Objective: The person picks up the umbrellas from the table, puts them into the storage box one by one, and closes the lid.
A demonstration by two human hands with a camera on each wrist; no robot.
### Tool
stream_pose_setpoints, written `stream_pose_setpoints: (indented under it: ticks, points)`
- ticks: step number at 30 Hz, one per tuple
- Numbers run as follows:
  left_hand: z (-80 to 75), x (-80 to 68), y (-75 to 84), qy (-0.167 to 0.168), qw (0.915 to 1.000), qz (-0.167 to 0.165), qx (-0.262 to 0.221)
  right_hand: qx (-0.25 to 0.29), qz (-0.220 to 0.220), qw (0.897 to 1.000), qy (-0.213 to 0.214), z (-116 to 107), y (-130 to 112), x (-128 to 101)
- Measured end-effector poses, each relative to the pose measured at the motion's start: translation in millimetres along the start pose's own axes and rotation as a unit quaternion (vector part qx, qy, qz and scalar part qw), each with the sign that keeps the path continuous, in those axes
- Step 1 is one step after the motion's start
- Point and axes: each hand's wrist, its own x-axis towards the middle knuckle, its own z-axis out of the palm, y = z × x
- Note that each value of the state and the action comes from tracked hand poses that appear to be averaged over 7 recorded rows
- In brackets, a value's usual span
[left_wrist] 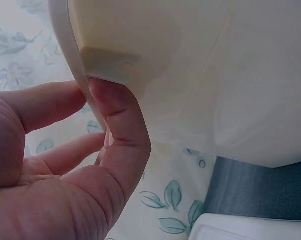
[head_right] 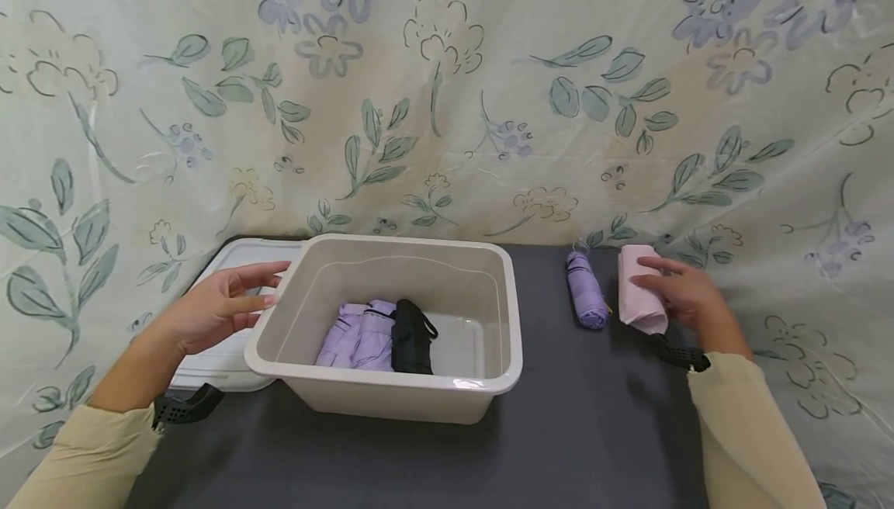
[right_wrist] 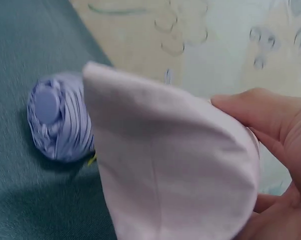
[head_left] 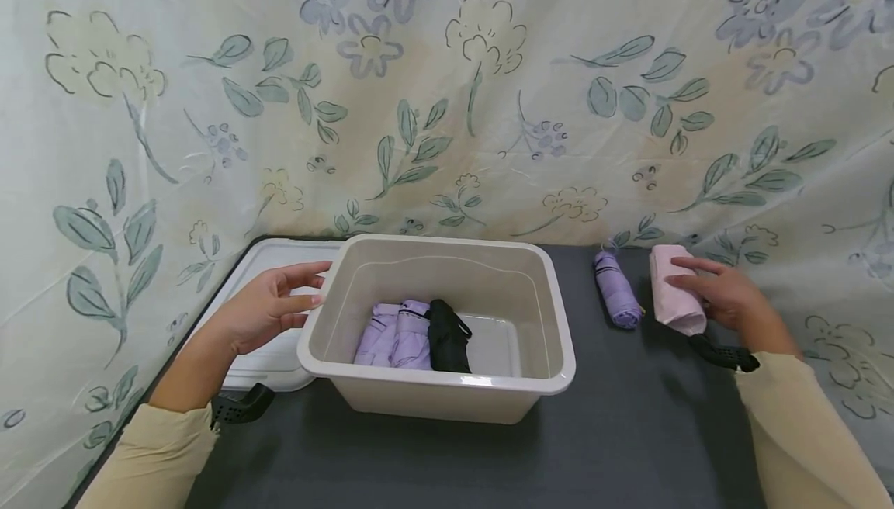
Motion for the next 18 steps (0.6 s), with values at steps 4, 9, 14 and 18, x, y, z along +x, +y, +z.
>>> stream_pose_setpoints:
  ticks: [4,9,14,18]
  points:
    - [-1.6,2.4,1.9,-0.001,1.0000,-0.003,-0.005,0.031,-0.013,0.999,-0.019,0.2,-13.2,-11.1]
    - [-1.9,2.5,1.8,0.000,1.0000,-0.003,-0.007,0.083,-0.028,0.995,-0.049,6.3,-28.6,-24.3]
    - [-1.2,2.7,1.8,0.001,1.0000,-0.005,0.000,0.145,-0.040,0.985,-0.083,14.7,-44.2,-40.1]
    - [-1.3,2.6,2.2,0.002,1.0000,-0.006,0.003,0.123,-0.058,0.986,-0.094,24.1,-60.1,-54.3]
